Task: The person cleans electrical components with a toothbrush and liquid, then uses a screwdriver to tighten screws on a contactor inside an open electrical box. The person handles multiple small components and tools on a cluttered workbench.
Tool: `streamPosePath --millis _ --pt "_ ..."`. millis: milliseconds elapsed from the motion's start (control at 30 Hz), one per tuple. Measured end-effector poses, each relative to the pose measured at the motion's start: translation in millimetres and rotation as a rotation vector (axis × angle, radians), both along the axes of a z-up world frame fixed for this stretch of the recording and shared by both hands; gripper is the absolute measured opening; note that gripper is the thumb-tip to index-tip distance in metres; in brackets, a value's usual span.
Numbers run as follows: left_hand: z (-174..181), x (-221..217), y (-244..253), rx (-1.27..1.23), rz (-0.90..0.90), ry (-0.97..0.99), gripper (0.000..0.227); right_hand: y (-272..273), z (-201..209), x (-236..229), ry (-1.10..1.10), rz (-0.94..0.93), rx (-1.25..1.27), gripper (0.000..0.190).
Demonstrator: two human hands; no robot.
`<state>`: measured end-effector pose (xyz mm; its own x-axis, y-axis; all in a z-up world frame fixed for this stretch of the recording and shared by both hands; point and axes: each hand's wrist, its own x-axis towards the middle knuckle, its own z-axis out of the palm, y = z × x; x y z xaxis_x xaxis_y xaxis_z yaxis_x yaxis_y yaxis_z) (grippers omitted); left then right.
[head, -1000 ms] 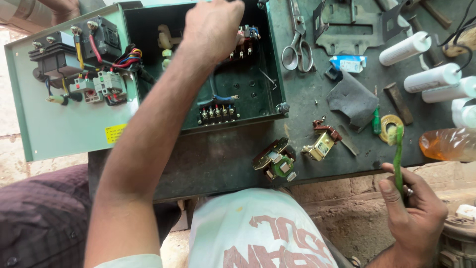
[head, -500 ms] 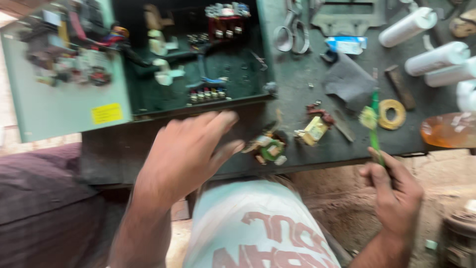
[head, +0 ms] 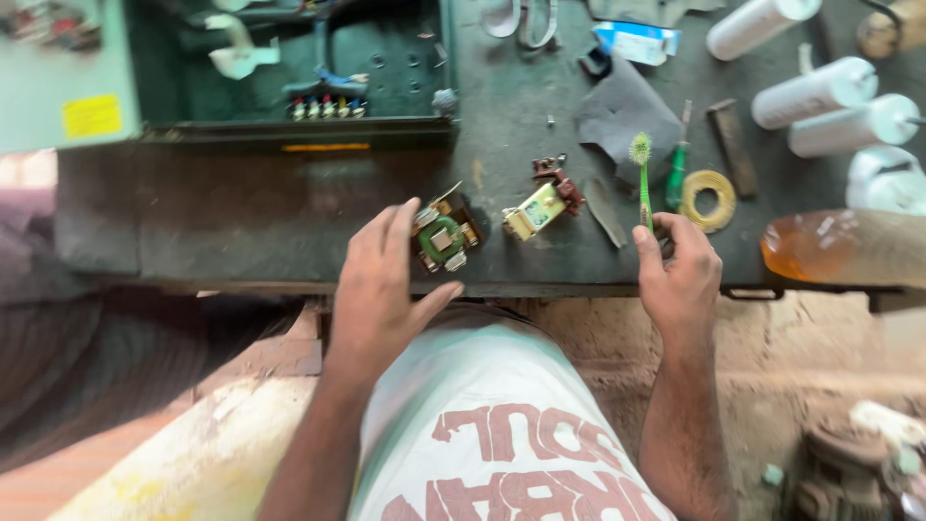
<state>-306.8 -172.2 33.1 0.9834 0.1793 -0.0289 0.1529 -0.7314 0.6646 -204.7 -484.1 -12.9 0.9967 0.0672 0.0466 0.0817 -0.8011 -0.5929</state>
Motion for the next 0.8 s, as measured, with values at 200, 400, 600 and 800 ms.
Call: streamPosePath --millis 200,400,600,800 --pt "-15 0 -30 0.149 0.133 -0.072 0.099 -5 -18 14 -0.104 0.134 -0.132 0.023" --pt "-18 6 -38 0.275 0.144 -0.082 0.093 -13 -17 15 -0.072 0.140 -0.098 0.028" --pt "-5 9 -27 0.254 0.144 -0.164 0.077 -19 -1 12 -0.176 0.194 0.035 0.035" --pt "5 0 -10 -0.259 0.325 -0.322 0.069 -30 15 4 -0.275 0.187 0.167 0.032"
